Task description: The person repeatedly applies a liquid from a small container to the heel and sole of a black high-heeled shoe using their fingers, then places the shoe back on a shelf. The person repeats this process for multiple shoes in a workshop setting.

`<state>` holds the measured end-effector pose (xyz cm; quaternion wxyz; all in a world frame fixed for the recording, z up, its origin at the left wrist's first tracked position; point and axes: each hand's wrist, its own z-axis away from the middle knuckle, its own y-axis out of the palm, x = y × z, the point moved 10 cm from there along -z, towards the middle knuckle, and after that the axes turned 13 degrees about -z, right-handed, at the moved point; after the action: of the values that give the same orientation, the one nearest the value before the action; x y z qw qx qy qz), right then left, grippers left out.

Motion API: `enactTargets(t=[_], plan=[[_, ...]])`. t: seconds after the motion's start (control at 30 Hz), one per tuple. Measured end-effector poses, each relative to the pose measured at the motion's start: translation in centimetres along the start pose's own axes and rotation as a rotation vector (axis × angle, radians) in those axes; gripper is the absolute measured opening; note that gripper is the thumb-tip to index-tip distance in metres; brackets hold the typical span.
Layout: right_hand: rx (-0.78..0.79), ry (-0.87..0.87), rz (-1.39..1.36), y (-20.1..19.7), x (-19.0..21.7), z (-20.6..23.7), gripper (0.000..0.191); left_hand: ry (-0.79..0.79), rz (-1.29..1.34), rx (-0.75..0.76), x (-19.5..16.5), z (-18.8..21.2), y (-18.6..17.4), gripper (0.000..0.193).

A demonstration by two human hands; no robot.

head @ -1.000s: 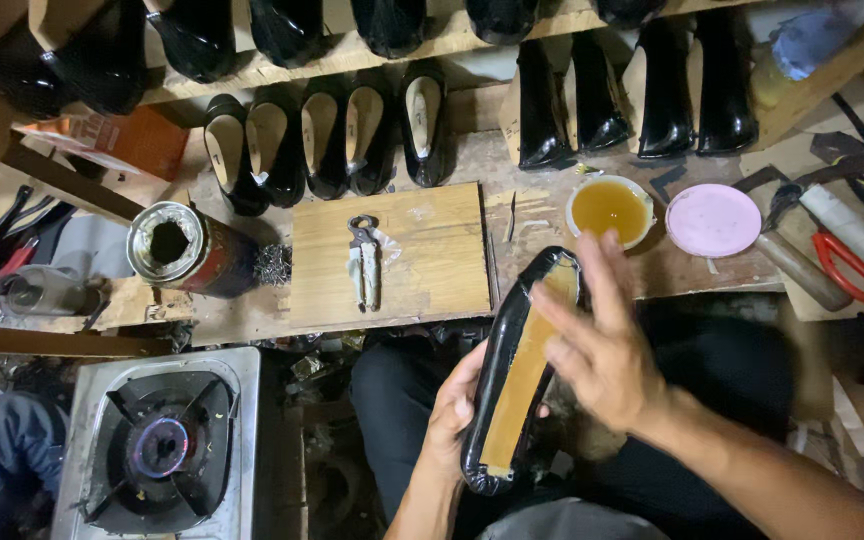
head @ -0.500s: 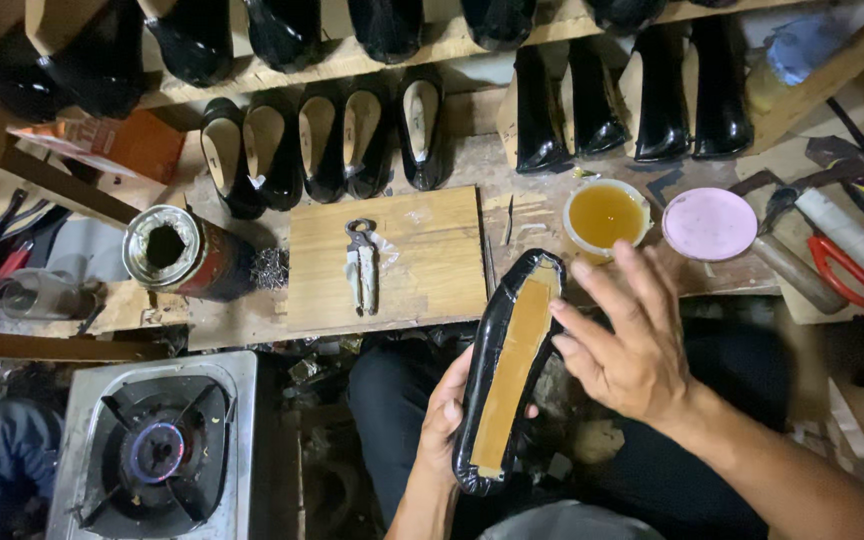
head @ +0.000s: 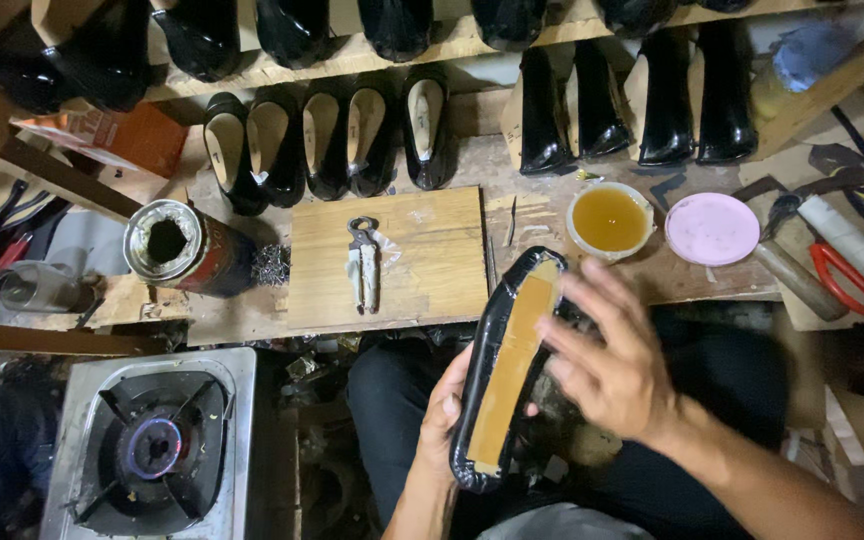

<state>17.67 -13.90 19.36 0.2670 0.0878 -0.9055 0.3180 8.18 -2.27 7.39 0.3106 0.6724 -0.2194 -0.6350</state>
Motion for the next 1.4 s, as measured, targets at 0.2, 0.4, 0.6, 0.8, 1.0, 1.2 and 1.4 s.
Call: enactTargets(t=[0.2,0.4,0.6,0.8,1.0,1.2,1.4], plan=[[-0.212,0.545,-0.660,-0.6,-6.1,2.4,0.053,-0.006,0.000,0.052,0.1,-0.1,-0.4,0.092],[-0.446,1.123,-1.522,2.7,-10.1,5.2,0.091,-0.233,-0.110,-0.213,2.7,0.6,-4.5,0.076],[-0.434,1.053,-1.543,1.3,-9.8,4.8,0.091,-0.257,0.283,0.021,2.7,3.3,-1.2,0.073],[-0.375,0.910,-1.453,1.3,-10.5,5.4,0.083,-0.124,0.182,-0.158,1.7,2.2,-1.9,0.085],[-0.235,0.864,-1.051,0.8,-10.4,10.4,0.079,0.053,0.083,-0.233,-1.7,-3.5,-4.7,0.065],[-0.141,0.887,-0.478,-1.5,-11.6,18.5,0.085,0.044,-0.136,-0.394,-3.4,-13.0,-9.1,0.061],[-0.324,0.996,-0.381,-3.4,-12.6,20.7,0.086,0.114,-0.128,-0.457,-3.5,-22.5,-10.8,0.065]])
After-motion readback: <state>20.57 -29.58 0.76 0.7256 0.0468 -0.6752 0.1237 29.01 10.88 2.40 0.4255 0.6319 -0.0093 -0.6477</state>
